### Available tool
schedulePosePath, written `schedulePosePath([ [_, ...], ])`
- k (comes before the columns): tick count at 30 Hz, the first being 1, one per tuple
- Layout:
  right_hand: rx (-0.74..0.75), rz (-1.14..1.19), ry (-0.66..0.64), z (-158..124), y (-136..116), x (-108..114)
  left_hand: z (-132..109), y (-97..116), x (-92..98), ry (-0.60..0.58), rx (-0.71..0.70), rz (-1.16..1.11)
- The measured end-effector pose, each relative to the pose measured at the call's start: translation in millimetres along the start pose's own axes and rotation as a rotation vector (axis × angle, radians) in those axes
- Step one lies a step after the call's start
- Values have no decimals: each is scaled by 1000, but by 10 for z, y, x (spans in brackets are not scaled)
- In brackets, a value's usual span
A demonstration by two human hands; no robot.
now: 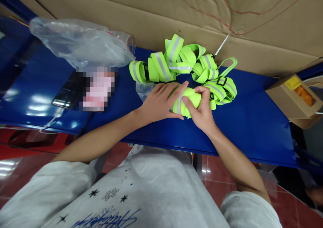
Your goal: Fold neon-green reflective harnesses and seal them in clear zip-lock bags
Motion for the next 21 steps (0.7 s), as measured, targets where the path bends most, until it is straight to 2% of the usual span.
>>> schedulePosePath([
  [6, -40, 125, -307, 47, -97, 223, 15, -115, -15, -41, 105, -208],
  [9, -131, 293, -424, 87, -104, 322, 18, -150, -42, -72, 84, -318],
  [11, -172, 371, -461, 95, -93, 314, 15, -143, -63, -93, 56, -337],
  [15, -221, 407, -440, 69, -58, 139, -13, -55, -64, -102, 1, -207],
  [18, -226, 372, -299, 44, -28, -11, -42, 22, -19, -64, -44, -85],
  [21, -212, 346, -160, 38, -18, -45, -54, 31, 27, -34, -66, -40],
])
Point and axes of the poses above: each hand's wrist, its own z-axis towards the middle knuckle, its own x-axis out of the back of the hand, y = z × x, the point moved 1 cm from there along z, towards the middle knuckle, and after that the axes turned 10 degrees about -y, right-handed, at the moved point
